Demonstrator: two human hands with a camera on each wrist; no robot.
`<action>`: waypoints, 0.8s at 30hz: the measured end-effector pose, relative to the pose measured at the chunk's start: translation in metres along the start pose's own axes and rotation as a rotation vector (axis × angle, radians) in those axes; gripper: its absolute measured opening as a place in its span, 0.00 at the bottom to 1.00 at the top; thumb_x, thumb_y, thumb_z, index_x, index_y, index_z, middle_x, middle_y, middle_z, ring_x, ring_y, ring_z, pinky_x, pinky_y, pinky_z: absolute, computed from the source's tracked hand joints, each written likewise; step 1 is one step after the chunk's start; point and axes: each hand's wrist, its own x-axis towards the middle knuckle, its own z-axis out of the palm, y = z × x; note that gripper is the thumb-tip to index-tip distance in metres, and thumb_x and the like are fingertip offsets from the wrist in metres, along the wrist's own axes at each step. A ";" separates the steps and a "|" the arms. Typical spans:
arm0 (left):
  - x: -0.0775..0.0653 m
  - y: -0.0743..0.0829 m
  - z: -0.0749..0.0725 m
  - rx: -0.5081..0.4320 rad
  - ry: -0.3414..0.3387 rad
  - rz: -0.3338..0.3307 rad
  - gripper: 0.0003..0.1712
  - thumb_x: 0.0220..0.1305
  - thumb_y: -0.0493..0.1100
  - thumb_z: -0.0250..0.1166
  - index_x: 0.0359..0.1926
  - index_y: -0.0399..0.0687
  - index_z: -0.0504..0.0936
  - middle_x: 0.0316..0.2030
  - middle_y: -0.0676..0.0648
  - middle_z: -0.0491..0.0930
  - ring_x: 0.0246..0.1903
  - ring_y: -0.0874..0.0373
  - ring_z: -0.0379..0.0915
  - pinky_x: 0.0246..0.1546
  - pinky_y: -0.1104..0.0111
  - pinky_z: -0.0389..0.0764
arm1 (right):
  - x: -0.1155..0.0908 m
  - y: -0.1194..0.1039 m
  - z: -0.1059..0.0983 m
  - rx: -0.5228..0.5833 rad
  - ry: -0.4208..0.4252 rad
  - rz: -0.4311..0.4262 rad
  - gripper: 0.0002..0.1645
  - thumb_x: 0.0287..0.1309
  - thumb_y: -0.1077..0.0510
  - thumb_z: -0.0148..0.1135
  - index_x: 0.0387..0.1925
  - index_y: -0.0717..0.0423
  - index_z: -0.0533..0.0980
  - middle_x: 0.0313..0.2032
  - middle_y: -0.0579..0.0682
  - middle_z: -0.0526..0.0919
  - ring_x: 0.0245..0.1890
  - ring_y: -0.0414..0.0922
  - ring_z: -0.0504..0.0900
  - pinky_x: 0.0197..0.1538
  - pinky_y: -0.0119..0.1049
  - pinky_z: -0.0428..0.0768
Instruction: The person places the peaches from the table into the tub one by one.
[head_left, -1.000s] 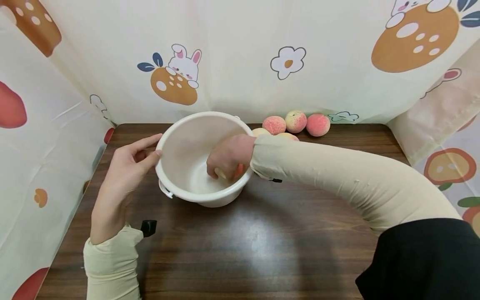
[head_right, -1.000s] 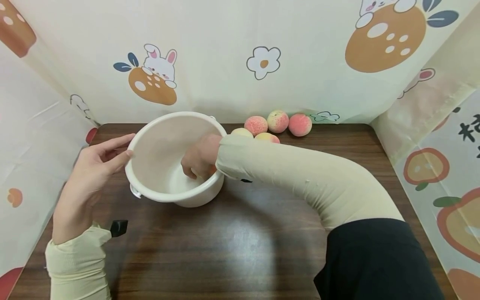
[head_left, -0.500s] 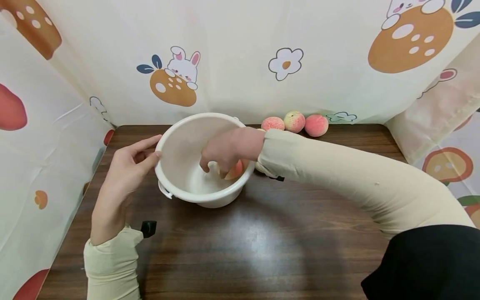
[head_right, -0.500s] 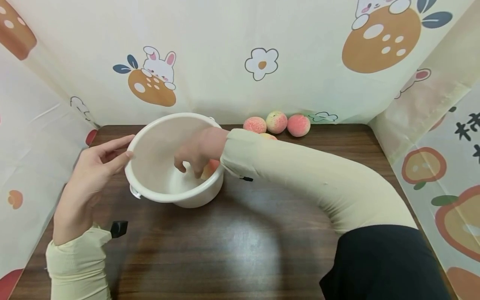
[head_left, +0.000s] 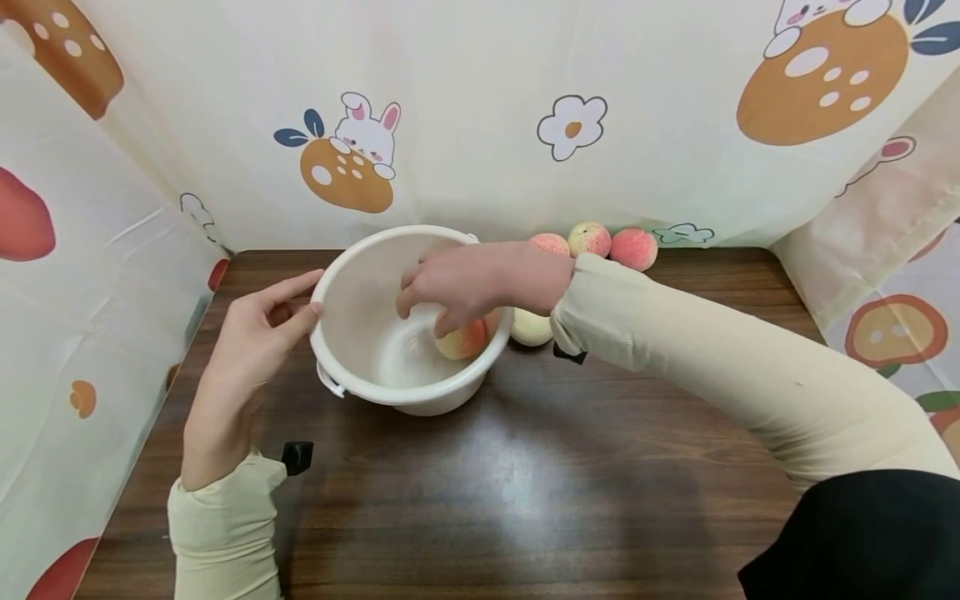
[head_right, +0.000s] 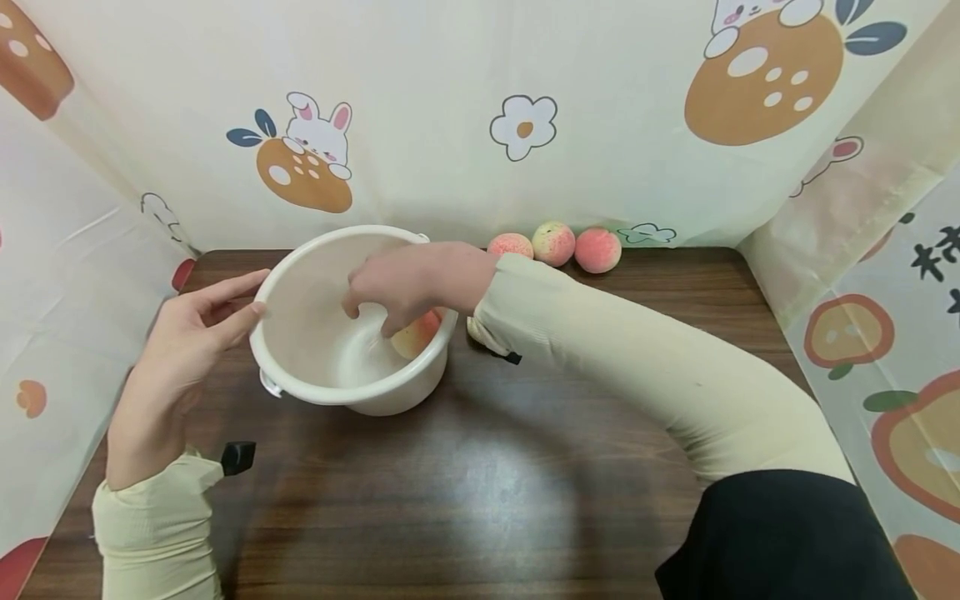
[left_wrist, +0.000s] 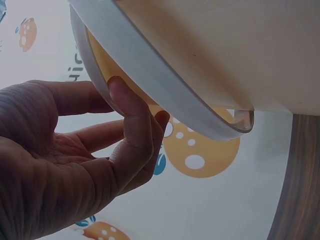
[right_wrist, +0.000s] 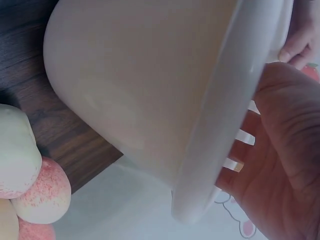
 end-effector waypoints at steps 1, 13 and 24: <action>0.000 0.000 0.000 0.000 0.000 0.000 0.28 0.76 0.43 0.60 0.74 0.46 0.73 0.55 0.39 0.81 0.38 0.70 0.79 0.34 0.77 0.84 | -0.002 0.000 0.000 0.005 0.011 0.002 0.27 0.65 0.55 0.69 0.66 0.47 0.78 0.65 0.48 0.78 0.61 0.54 0.74 0.66 0.44 0.73; -0.001 0.001 -0.001 -0.001 0.000 0.003 0.28 0.76 0.43 0.61 0.74 0.46 0.73 0.51 0.44 0.81 0.38 0.70 0.79 0.34 0.76 0.84 | -0.028 -0.002 0.001 0.022 0.167 0.018 0.27 0.68 0.51 0.69 0.66 0.47 0.77 0.65 0.50 0.77 0.67 0.53 0.71 0.71 0.47 0.71; -0.002 0.001 -0.001 0.010 0.000 -0.001 0.28 0.76 0.43 0.61 0.74 0.46 0.73 0.51 0.42 0.81 0.38 0.69 0.79 0.34 0.76 0.83 | -0.050 0.004 0.006 0.011 0.330 0.008 0.28 0.68 0.47 0.69 0.67 0.48 0.77 0.64 0.51 0.78 0.64 0.54 0.73 0.71 0.45 0.70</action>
